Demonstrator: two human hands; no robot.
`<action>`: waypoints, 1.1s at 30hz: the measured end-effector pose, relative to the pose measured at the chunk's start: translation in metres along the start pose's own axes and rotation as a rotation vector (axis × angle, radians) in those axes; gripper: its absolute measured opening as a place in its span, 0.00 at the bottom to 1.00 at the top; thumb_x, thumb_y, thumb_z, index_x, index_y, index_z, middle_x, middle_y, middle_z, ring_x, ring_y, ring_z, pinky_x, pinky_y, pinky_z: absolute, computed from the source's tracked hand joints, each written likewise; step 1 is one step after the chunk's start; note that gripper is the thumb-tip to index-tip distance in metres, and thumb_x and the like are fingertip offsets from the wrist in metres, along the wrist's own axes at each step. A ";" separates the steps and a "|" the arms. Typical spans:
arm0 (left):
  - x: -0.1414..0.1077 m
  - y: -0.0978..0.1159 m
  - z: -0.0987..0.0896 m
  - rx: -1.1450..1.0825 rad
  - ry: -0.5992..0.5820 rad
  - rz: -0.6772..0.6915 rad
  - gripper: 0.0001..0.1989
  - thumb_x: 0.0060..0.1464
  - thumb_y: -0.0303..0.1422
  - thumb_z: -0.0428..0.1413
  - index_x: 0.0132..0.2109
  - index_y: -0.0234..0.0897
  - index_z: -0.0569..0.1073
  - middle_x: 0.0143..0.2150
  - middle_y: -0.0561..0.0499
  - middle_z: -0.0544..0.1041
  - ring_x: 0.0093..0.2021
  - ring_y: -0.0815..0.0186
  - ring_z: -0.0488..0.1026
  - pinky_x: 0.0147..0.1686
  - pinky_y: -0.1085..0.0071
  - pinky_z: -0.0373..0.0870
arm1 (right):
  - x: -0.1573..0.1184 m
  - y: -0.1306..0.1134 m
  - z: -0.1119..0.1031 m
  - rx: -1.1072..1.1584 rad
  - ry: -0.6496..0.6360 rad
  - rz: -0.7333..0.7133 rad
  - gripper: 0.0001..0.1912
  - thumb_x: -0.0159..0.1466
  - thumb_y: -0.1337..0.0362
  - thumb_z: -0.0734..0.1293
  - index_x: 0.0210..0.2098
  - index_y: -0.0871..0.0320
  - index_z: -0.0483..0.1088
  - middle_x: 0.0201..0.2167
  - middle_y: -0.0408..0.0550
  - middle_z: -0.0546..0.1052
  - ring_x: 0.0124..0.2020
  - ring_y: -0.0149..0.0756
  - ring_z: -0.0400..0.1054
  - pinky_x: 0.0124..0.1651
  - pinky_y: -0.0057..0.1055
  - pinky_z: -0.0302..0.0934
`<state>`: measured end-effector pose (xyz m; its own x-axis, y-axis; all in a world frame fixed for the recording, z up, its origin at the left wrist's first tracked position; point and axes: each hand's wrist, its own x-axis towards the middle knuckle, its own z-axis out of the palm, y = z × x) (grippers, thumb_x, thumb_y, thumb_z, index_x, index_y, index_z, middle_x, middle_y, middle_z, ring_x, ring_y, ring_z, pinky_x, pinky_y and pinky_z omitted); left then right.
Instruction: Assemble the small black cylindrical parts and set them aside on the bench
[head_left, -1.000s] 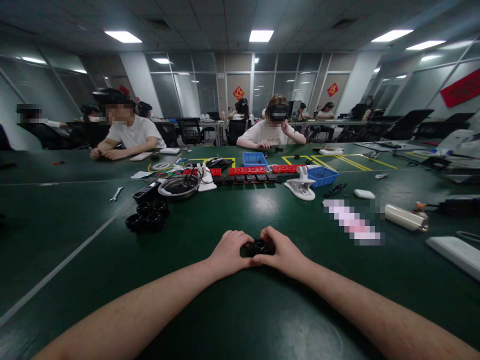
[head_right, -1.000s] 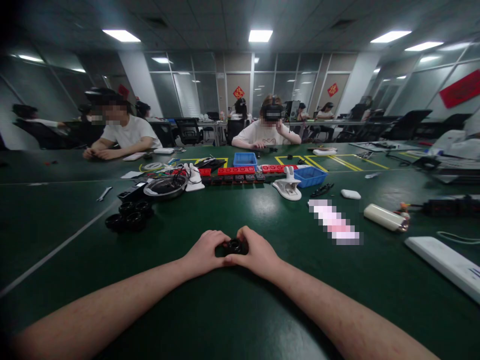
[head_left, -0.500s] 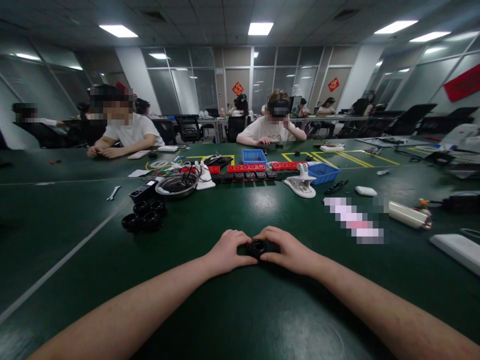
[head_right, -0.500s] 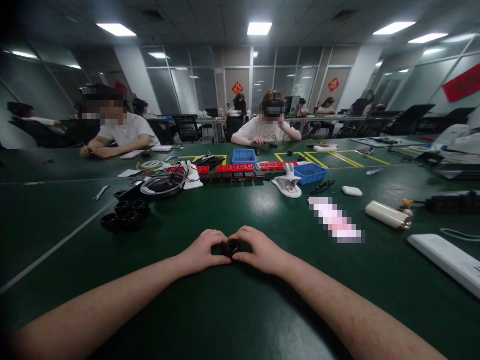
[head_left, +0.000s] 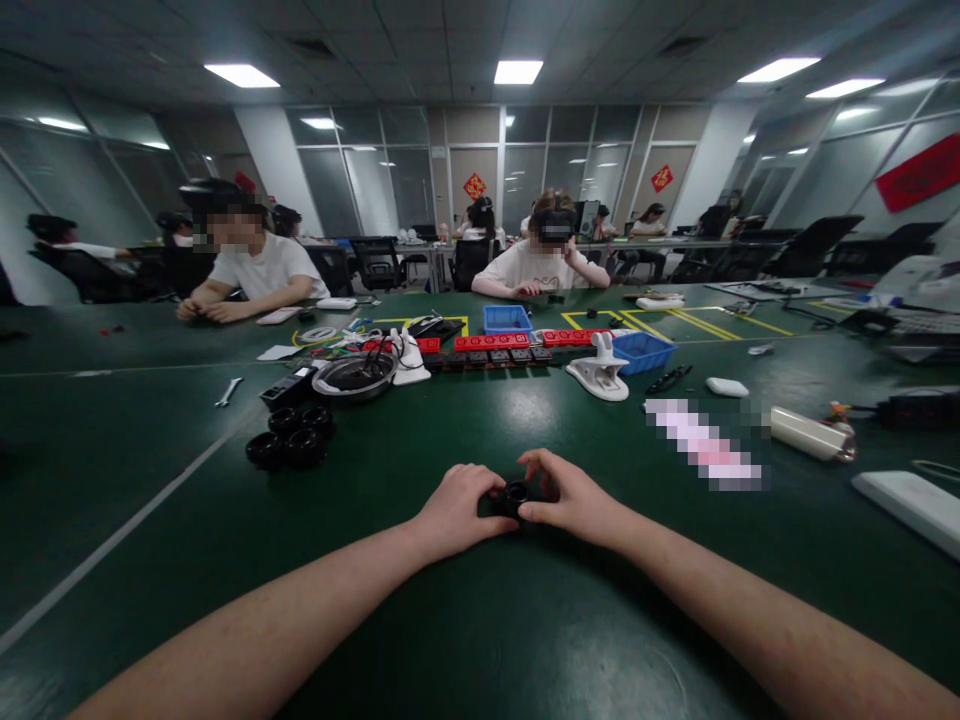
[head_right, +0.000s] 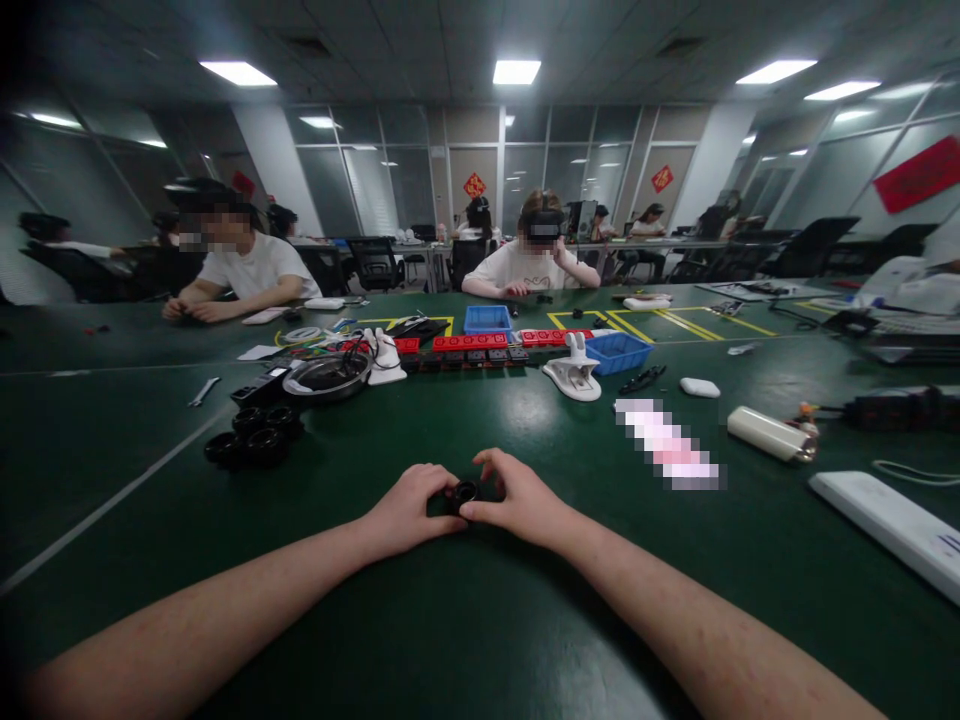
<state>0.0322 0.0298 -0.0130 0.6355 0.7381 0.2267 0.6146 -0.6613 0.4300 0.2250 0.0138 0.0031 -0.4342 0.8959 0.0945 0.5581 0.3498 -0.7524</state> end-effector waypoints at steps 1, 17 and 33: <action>0.000 0.000 0.000 0.006 0.008 -0.010 0.17 0.43 0.46 0.55 0.34 0.37 0.67 0.32 0.52 0.69 0.34 0.64 0.65 0.36 0.68 0.59 | 0.000 -0.001 0.003 -0.026 0.033 0.015 0.26 0.48 0.53 0.67 0.42 0.59 0.59 0.33 0.44 0.66 0.29 0.31 0.60 0.29 0.27 0.55; 0.000 0.004 -0.003 -0.023 0.004 -0.031 0.16 0.44 0.45 0.54 0.34 0.38 0.68 0.32 0.52 0.69 0.34 0.63 0.65 0.36 0.67 0.60 | -0.003 -0.007 0.020 -0.184 0.198 0.067 0.17 0.47 0.55 0.68 0.27 0.57 0.58 0.25 0.40 0.64 0.25 0.30 0.57 0.25 0.25 0.49; 0.003 -0.005 -0.010 -0.128 -0.147 0.043 0.13 0.45 0.39 0.56 0.40 0.41 0.69 0.38 0.52 0.68 0.40 0.63 0.64 0.41 0.67 0.57 | -0.001 -0.010 -0.010 -0.081 -0.153 -0.179 0.17 0.55 0.67 0.64 0.45 0.54 0.64 0.37 0.46 0.66 0.40 0.35 0.61 0.45 0.33 0.55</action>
<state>0.0269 0.0368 -0.0058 0.7271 0.6757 0.1218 0.5267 -0.6627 0.5324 0.2272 0.0120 0.0168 -0.6298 0.7679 0.1170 0.5147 0.5253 -0.6776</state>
